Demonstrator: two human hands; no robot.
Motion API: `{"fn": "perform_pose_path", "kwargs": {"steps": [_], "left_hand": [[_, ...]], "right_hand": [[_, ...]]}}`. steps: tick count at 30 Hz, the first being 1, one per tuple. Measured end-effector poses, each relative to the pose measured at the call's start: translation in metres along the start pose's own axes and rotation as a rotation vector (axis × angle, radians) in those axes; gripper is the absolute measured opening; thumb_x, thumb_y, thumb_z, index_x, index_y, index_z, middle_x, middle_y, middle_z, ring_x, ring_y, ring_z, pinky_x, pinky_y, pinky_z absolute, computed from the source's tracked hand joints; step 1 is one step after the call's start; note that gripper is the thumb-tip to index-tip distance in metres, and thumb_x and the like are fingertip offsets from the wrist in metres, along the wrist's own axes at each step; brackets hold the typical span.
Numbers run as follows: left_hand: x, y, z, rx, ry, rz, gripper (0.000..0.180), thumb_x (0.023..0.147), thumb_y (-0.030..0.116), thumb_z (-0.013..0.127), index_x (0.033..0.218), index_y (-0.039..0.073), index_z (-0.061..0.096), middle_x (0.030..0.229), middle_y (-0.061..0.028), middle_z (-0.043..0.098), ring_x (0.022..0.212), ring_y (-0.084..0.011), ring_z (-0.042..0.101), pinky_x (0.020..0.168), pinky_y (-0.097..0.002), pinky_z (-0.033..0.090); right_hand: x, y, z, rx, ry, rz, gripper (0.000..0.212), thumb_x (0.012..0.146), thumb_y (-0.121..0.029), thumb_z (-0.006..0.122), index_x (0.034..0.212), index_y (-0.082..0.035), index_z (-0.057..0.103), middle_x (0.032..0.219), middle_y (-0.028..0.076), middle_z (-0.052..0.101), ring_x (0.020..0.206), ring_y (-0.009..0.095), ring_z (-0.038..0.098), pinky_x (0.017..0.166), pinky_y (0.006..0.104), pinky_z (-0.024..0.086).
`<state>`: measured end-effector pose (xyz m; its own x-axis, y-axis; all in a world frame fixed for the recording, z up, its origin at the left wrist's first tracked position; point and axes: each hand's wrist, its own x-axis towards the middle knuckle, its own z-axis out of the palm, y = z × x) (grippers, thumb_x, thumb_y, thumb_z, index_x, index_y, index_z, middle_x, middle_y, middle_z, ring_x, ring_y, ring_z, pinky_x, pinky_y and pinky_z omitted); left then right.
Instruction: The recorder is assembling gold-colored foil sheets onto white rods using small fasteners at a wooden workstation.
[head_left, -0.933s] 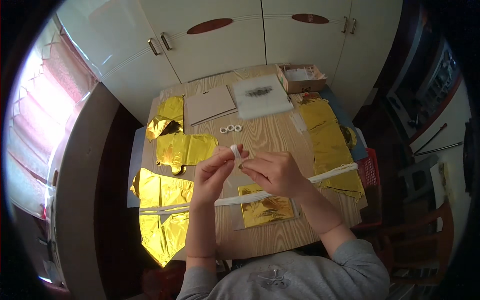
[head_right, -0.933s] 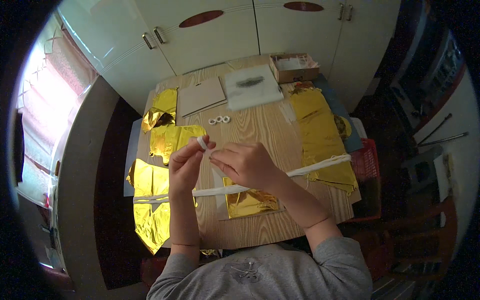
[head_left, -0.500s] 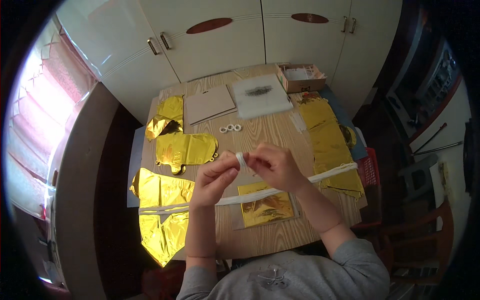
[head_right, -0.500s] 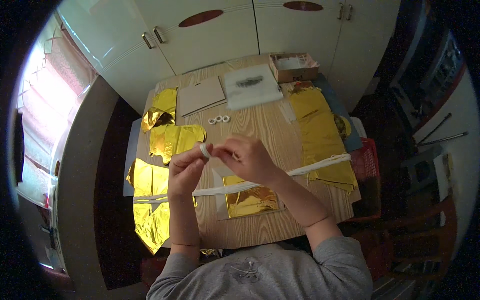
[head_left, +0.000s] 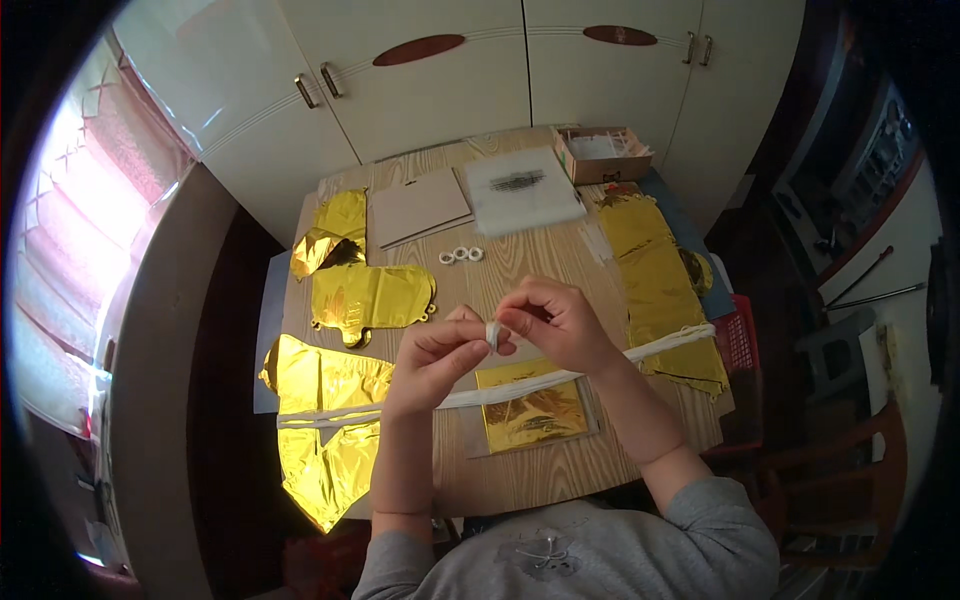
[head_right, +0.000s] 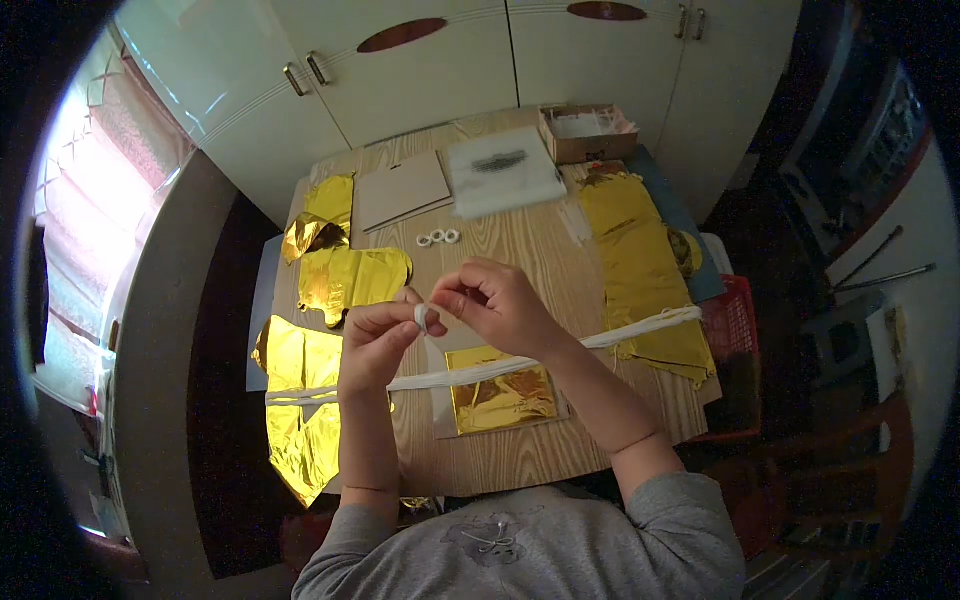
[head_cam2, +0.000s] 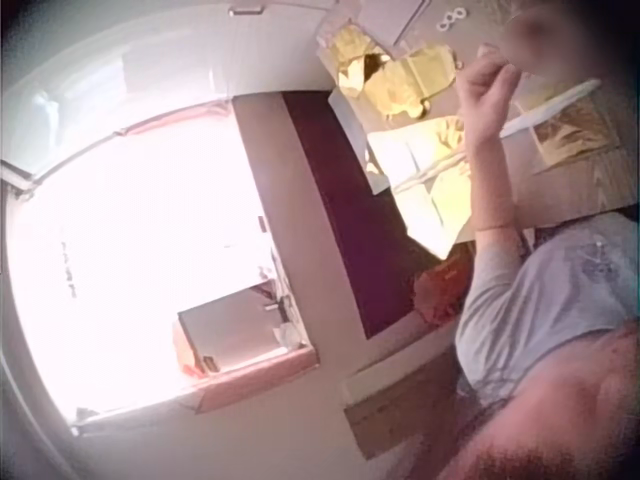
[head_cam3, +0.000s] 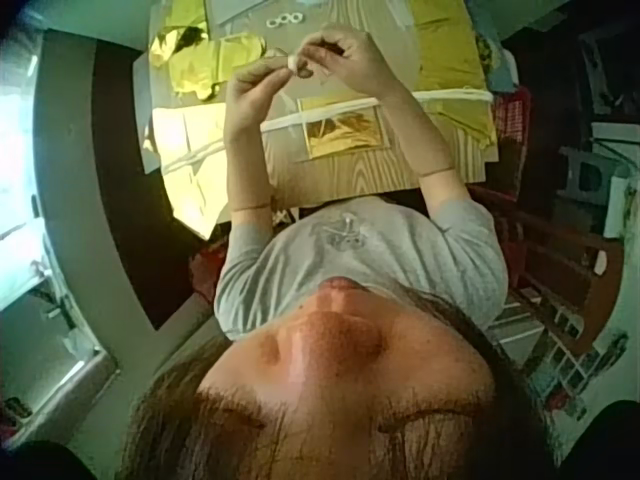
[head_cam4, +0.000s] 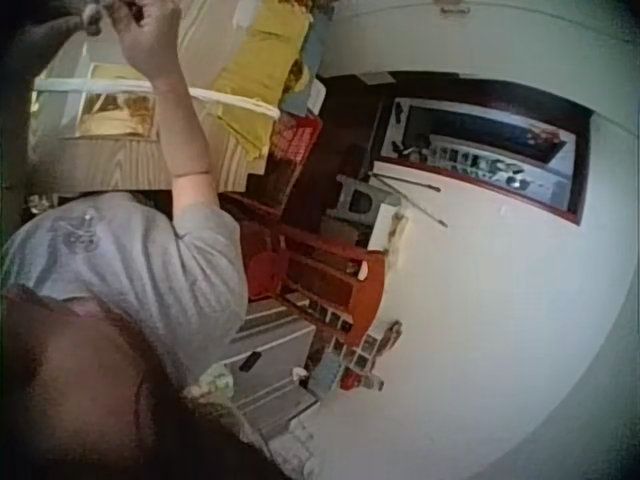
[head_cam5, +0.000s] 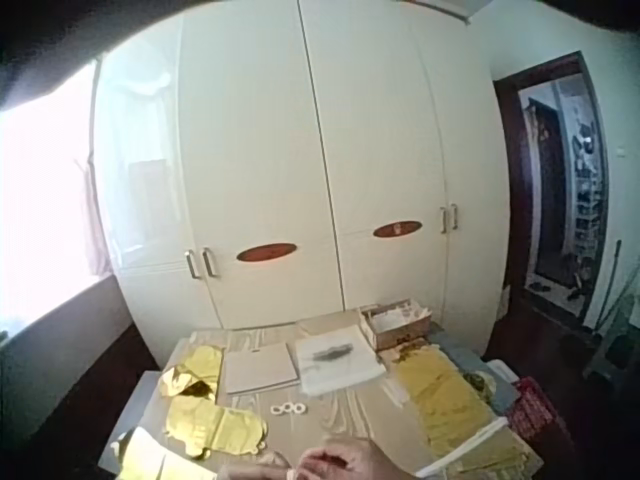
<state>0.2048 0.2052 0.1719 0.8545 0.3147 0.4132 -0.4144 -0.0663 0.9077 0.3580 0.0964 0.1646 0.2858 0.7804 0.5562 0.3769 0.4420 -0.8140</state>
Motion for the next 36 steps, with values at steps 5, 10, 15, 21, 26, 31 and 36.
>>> {"fn": "perform_pose_path", "kwargs": {"steps": [5,10,15,21,26,31,36], "left_hand": [[0.005,-0.003,0.005,-0.022,0.181,0.025,0.031,0.085,-0.002,0.052,0.115,0.001,0.060,0.100,-0.0062,0.064,0.086,-0.0098,0.051,0.080,-0.0233,0.040],[0.007,-0.009,-0.002,0.199,0.191,0.040,0.034,0.085,-0.006,0.049,0.117,0.001,0.058,0.109,-0.0055,0.063,0.095,-0.0103,0.052,0.086,-0.0235,0.039],[0.005,-0.006,-0.003,-0.138,0.183,0.030,0.030,0.085,-0.002,0.051,0.114,-0.003,0.058,0.110,-0.0125,0.062,0.112,-0.0171,0.051,0.093,-0.0301,0.039],[0.008,-0.015,-0.012,-0.653,0.069,0.136,0.027,0.085,0.003,0.054,0.111,-0.004,0.058,0.110,-0.0144,0.062,0.118,-0.0260,0.049,0.099,-0.0366,0.038],[0.007,-0.011,-0.012,-0.855,0.066,0.053,0.029,0.086,0.004,0.053,0.114,-0.003,0.056,0.104,-0.0145,0.064,0.117,-0.0284,0.050,0.100,-0.0387,0.039],[0.005,-0.013,-0.011,-0.737,0.088,0.025,0.029,0.087,0.002,0.051,0.115,-0.004,0.055,0.108,-0.0151,0.062,0.111,-0.0281,0.055,0.097,-0.0381,0.042],[0.005,-0.005,-0.005,-0.659,0.156,-0.109,0.029,0.085,-0.002,0.052,0.115,-0.005,0.055,0.108,-0.0153,0.062,0.108,-0.0251,0.057,0.096,-0.0367,0.044]], "right_hand": [[-0.001,-0.002,0.013,-0.168,0.079,-0.098,0.005,0.080,-0.003,0.065,0.084,-0.003,0.064,0.069,0.001,0.053,0.055,0.007,0.049,0.048,0.0215,0.039],[0.000,-0.011,0.010,-0.390,0.193,-0.264,0.008,0.076,-0.002,0.067,0.083,-0.005,0.064,0.065,0.002,0.053,0.054,0.010,0.051,0.047,0.0229,0.040],[-0.001,-0.007,0.000,-0.236,0.200,-0.114,0.008,0.077,-0.004,0.064,0.084,-0.006,0.063,0.071,0.004,0.056,0.058,0.012,0.055,0.052,0.0248,0.045],[0.002,-0.002,0.006,-0.156,0.133,-0.205,0.023,0.079,0.002,0.060,0.101,-0.005,0.058,0.090,0.007,0.057,0.073,0.013,0.058,0.064,0.0248,0.048],[0.003,-0.009,0.010,-0.129,0.126,-0.277,0.027,0.077,0.007,0.060,0.102,-0.005,0.058,0.091,0.008,0.058,0.077,0.015,0.059,0.068,0.0262,0.050],[0.000,-0.005,0.008,-0.179,0.122,-0.303,0.029,0.076,0.006,0.061,0.101,-0.006,0.059,0.094,0.008,0.059,0.080,0.017,0.060,0.068,0.0262,0.051],[0.006,-0.010,-0.003,-0.364,0.119,-0.470,0.030,0.076,0.003,0.063,0.104,-0.005,0.059,0.099,0.009,0.060,0.080,0.018,0.061,0.070,0.0271,0.051]]}}
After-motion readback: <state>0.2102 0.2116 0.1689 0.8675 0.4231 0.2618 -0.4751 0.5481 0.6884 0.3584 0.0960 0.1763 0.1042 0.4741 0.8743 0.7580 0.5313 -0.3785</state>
